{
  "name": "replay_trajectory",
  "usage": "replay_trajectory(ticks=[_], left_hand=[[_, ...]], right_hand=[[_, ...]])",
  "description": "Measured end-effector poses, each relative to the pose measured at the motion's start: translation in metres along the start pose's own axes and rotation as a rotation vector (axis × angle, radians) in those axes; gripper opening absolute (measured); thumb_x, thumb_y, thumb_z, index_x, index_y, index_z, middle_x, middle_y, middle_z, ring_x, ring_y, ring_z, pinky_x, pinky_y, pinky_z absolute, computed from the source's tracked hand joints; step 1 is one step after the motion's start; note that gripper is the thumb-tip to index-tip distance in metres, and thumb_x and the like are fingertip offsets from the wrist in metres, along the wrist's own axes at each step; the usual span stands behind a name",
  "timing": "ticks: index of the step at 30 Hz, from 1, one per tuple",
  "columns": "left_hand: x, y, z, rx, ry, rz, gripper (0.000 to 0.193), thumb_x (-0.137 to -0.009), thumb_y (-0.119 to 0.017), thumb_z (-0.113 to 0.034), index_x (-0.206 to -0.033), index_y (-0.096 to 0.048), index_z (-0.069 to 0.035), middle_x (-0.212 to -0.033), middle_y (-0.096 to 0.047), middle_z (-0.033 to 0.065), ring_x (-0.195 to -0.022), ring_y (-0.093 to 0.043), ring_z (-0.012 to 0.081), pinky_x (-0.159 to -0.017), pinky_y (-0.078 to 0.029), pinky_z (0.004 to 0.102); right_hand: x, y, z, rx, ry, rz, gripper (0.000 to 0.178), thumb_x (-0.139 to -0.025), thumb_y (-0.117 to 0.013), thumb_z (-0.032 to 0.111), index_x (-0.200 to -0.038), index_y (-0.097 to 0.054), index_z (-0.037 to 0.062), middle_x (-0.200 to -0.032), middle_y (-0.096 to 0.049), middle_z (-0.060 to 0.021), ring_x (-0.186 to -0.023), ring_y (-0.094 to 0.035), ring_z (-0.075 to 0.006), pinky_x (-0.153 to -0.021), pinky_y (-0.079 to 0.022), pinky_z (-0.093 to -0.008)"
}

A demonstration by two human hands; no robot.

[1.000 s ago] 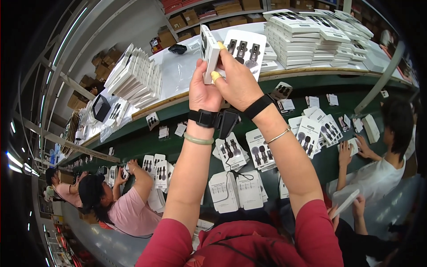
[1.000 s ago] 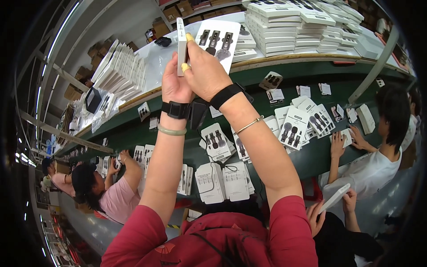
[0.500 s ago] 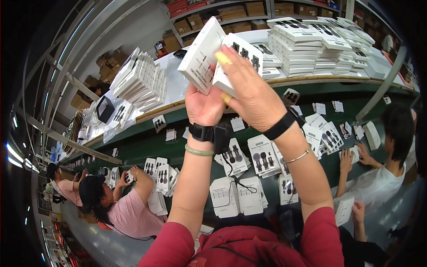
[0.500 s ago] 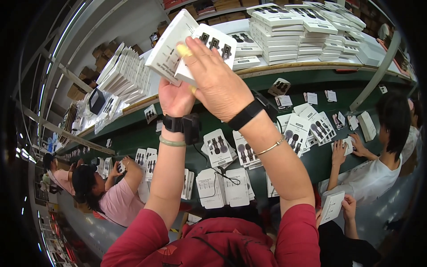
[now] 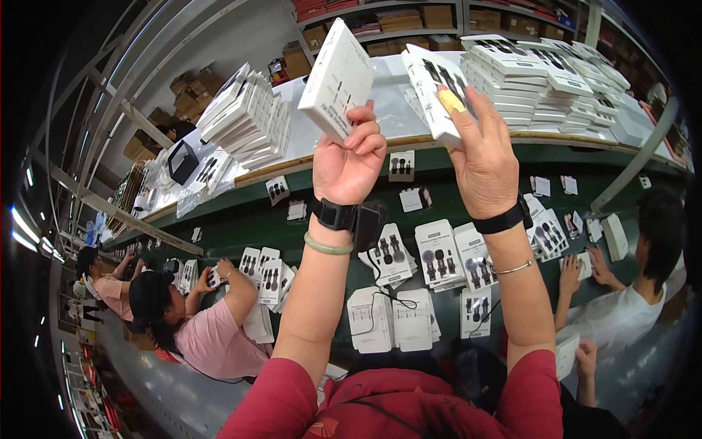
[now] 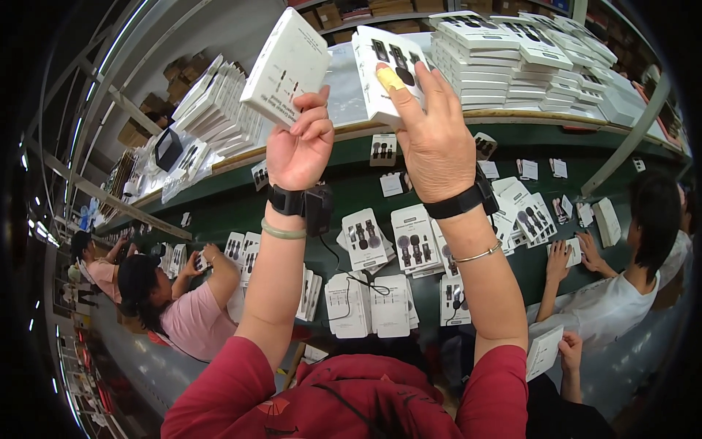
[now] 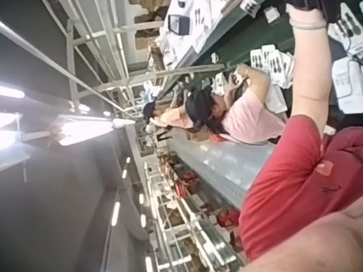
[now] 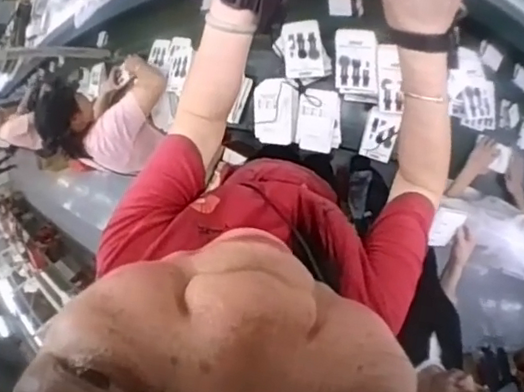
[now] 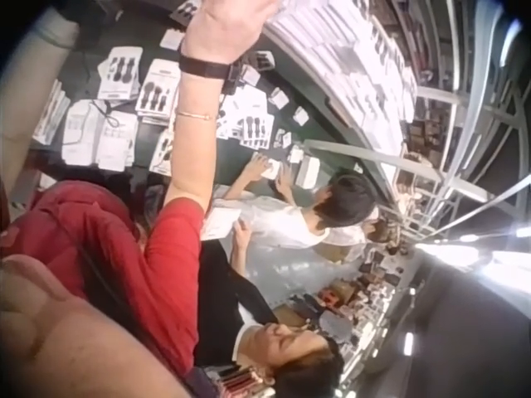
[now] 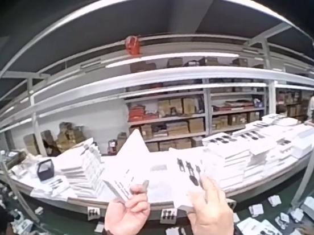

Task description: The person picks up a stack of paper inserts from a box and moves to a conveyor belt. They then pick up an insert, fold it, and slide it into a white box before placing the box onto a stack on the belt.

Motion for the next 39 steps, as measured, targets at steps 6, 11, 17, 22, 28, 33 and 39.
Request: replay_trajectory(ticks=[6, 11, 17, 22, 28, 33, 39], left_hand=[[0.003, 0.006, -0.001, -0.017, -0.065, -0.236, 0.035, -0.102, -0.053, -0.029, -0.126, -0.052, -0.003, -0.107, -0.060, 0.0057, -0.083, -0.053, 0.0174, -0.080, -0.046, 0.0321], [0.008, 0.010, 0.007, -0.545, -0.114, -0.492, 0.038, -0.102, -0.054, -0.032, -0.130, -0.052, -0.006, -0.115, -0.062, 0.0066, -0.090, -0.057, 0.0199, -0.081, -0.048, 0.0393], [0.002, 0.010, 0.035, -0.690, -0.006, -0.548, 0.040, -0.103, -0.051, -0.032, -0.135, -0.049, -0.007, -0.129, -0.060, 0.0093, -0.108, -0.059, 0.0250, -0.092, -0.048, 0.0496], [0.000, 0.000, 0.046, -0.727, 0.084, -0.511, 0.042, -0.104, -0.049, -0.028, -0.139, -0.045, -0.005, -0.136, -0.056, 0.0128, -0.122, -0.056, 0.0286, -0.102, -0.045, 0.0542], [-0.004, 0.009, 0.022, -0.812, 0.075, -0.505, 0.041, -0.102, -0.053, -0.023, -0.137, -0.045, -0.002, -0.133, -0.057, 0.0142, -0.120, -0.057, 0.0280, -0.101, -0.047, 0.0498], [-0.051, 0.016, -0.014, -0.904, -0.070, -0.593, 0.039, -0.098, -0.059, -0.018, -0.132, -0.049, -0.003, -0.125, -0.061, 0.0126, -0.112, -0.060, 0.0263, -0.095, -0.050, 0.0430], [-0.116, 0.065, -0.024, -1.060, -0.103, -0.712, 0.033, -0.094, -0.065, -0.019, -0.122, -0.056, -0.004, -0.113, -0.066, 0.0106, -0.100, -0.063, 0.0240, -0.084, -0.052, 0.0389]], right_hand=[[0.004, -0.006, -0.001, 0.145, 0.072, -0.015, 0.058, -0.071, -0.068, -0.006, -0.126, -0.061, 0.0120, -0.134, -0.057, -0.0117, -0.123, -0.053, -0.0348, -0.103, -0.045, -0.0424], [0.008, -0.011, -0.007, 0.183, 0.104, 0.020, 0.043, -0.075, -0.063, -0.005, -0.117, -0.062, 0.0049, -0.133, -0.058, -0.0130, -0.124, -0.052, -0.0338, -0.103, -0.044, -0.0418], [0.017, -0.015, 0.005, 0.213, 0.163, 0.002, 0.031, -0.084, -0.058, 0.006, -0.114, -0.062, 0.0006, -0.131, -0.059, -0.0129, -0.127, -0.051, -0.0320, -0.105, -0.044, -0.0420], [0.021, -0.018, -0.002, 0.159, 0.068, -0.003, 0.034, -0.083, -0.058, 0.004, -0.116, -0.058, -0.0034, -0.138, -0.053, -0.0167, -0.131, -0.048, -0.0329, -0.109, -0.040, -0.0425], [0.018, -0.005, -0.015, 0.018, 0.017, 0.051, 0.065, -0.077, -0.066, 0.003, -0.137, -0.043, -0.0050, -0.151, -0.034, -0.0250, -0.135, -0.039, -0.0416, -0.113, -0.036, -0.0439], [0.042, -0.013, -0.047, -0.091, -0.290, 0.094, 0.069, -0.082, -0.067, 0.004, -0.145, -0.038, -0.0026, -0.153, -0.029, -0.0292, -0.135, -0.037, -0.0457, -0.113, -0.033, -0.0444], [0.074, -0.014, -0.043, -0.176, -0.405, 0.116, 0.062, -0.084, -0.065, 0.006, -0.142, -0.044, 0.0006, -0.153, -0.029, -0.0302, -0.134, -0.038, -0.0455, -0.111, -0.035, -0.0436]])
Point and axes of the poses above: each hand's wrist, its own x-axis away from the middle knuckle, its own y-axis out of the back of the hand, z = x × y, the point moved 5 cm from there along -x, towards the middle knuckle
